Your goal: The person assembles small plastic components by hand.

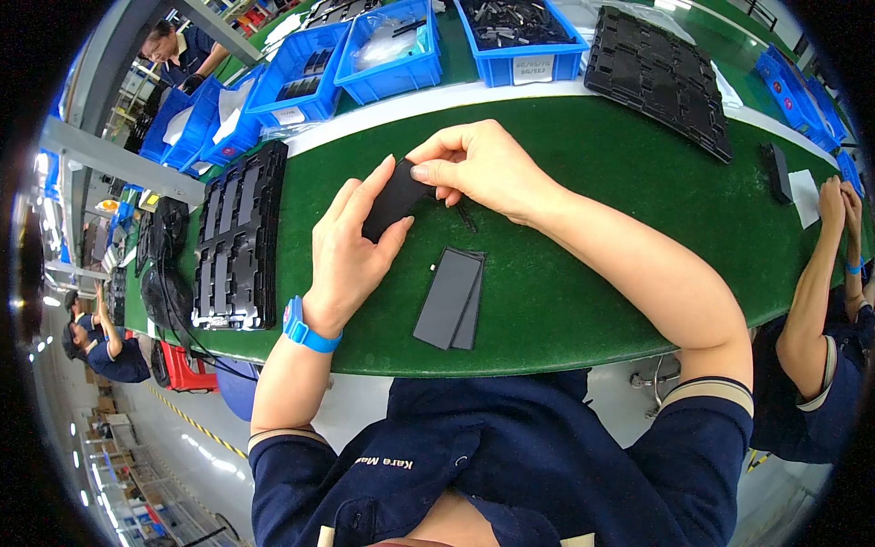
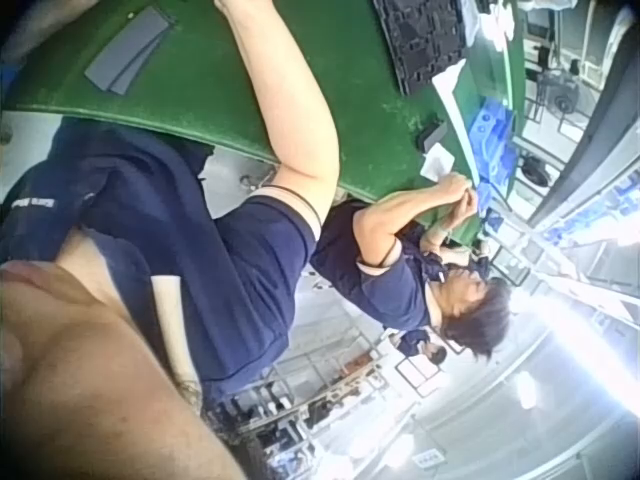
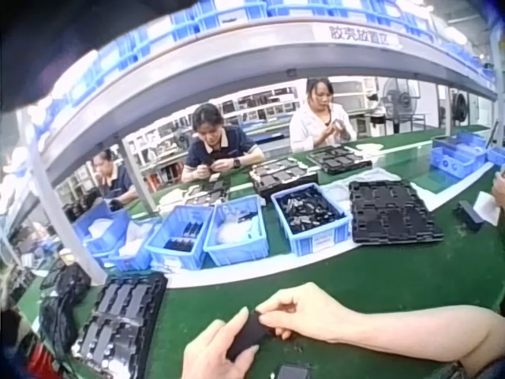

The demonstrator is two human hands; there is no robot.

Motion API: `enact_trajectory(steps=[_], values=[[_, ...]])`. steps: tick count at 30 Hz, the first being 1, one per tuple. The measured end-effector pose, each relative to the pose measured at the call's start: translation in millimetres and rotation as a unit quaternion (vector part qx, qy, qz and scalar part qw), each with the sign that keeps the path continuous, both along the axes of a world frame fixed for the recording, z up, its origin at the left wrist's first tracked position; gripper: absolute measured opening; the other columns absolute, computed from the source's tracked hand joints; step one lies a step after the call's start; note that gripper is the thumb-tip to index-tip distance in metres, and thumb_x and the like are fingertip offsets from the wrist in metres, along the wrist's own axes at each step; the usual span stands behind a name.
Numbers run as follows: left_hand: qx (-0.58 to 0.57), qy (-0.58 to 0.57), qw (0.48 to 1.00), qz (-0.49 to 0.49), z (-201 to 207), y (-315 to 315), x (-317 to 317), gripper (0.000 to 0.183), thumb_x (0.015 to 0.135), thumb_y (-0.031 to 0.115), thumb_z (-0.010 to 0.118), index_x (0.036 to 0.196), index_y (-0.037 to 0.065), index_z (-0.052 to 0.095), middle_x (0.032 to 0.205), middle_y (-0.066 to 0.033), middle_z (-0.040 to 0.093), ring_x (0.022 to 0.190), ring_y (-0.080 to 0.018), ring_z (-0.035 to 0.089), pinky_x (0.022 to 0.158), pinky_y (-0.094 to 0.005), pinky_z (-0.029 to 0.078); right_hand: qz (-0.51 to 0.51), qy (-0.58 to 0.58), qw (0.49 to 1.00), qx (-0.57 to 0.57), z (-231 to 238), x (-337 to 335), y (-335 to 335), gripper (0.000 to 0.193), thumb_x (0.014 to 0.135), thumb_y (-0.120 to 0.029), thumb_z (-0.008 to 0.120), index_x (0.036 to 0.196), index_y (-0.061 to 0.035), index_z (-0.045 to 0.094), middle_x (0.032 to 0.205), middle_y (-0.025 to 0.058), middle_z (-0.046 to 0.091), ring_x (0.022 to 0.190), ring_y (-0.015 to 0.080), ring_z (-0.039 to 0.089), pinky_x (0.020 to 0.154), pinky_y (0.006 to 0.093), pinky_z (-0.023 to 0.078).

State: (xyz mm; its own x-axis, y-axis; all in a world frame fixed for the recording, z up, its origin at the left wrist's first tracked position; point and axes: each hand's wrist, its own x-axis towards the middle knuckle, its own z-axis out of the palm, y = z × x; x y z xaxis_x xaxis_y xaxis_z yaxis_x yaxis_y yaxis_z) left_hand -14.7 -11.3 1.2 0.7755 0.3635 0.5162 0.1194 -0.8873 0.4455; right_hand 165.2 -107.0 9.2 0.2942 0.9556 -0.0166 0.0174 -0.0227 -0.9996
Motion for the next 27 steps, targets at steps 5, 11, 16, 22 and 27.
enact_trajectory(steps=[5,11,16,22,27], values=[[-0.006,-0.017,1.000,-0.018,-0.4,0.2,0.0,0.067,0.068,0.000,0.075,0.131,0.011,0.054,0.082,-0.0101,0.052,0.070,-0.0277,0.057,0.062,-0.0374,0.049,0.012,0.013,1.000,0.010,-2.4,0.2,-0.1,0.017,0.087,-0.009,0.067,0.101,0.0012,0.068,0.079,0.0054,0.066,0.064,0.0075,0.058,0.058,0.0218,0.050],[0.000,-0.027,0.999,-0.018,0.6,0.2,1.3,0.066,0.069,-0.001,0.075,0.131,0.008,0.054,0.084,-0.0109,0.055,0.072,-0.0277,0.058,0.063,-0.0362,0.050,0.032,0.029,0.998,0.042,-8.9,3.1,2.9,0.021,0.088,-0.014,0.067,0.103,0.0004,0.067,0.080,0.0048,0.065,0.065,0.0077,0.057,0.058,0.0218,0.050],[-0.130,-0.056,0.990,-0.021,4.8,5.6,0.8,0.063,0.072,0.000,0.074,0.132,0.004,0.052,0.091,-0.0102,0.059,0.081,-0.0210,0.060,0.073,-0.0305,0.050,0.031,-0.026,0.999,0.025,-6.4,26.3,6.5,0.036,0.096,-0.035,0.055,0.105,-0.0024,0.066,0.086,0.0027,0.063,0.067,0.0085,0.054,0.059,0.0231,0.048],[-0.185,-0.066,0.980,-0.028,4.7,9.0,-1.9,0.064,0.073,0.000,0.073,0.133,0.003,0.052,0.092,-0.0084,0.058,0.081,-0.0171,0.058,0.075,-0.0279,0.049,0.002,-0.333,0.942,-0.049,-15.6,49.7,4.3,0.023,0.082,-0.023,0.071,0.087,-0.0014,0.064,0.078,0.0081,0.065,0.073,0.0163,0.062,0.069,0.0308,0.050],[-0.166,-0.065,0.984,-0.017,4.2,10.0,-3.4,0.067,0.073,0.001,0.074,0.135,0.004,0.049,0.092,-0.0083,0.058,0.082,-0.0170,0.058,0.074,-0.0287,0.049,-0.021,-0.442,0.897,0.009,-18.7,22.4,-1.2,0.020,0.079,-0.017,0.073,0.092,-0.0066,0.062,0.081,0.0053,0.055,0.074,0.0194,0.056,0.068,0.0328,0.046]])
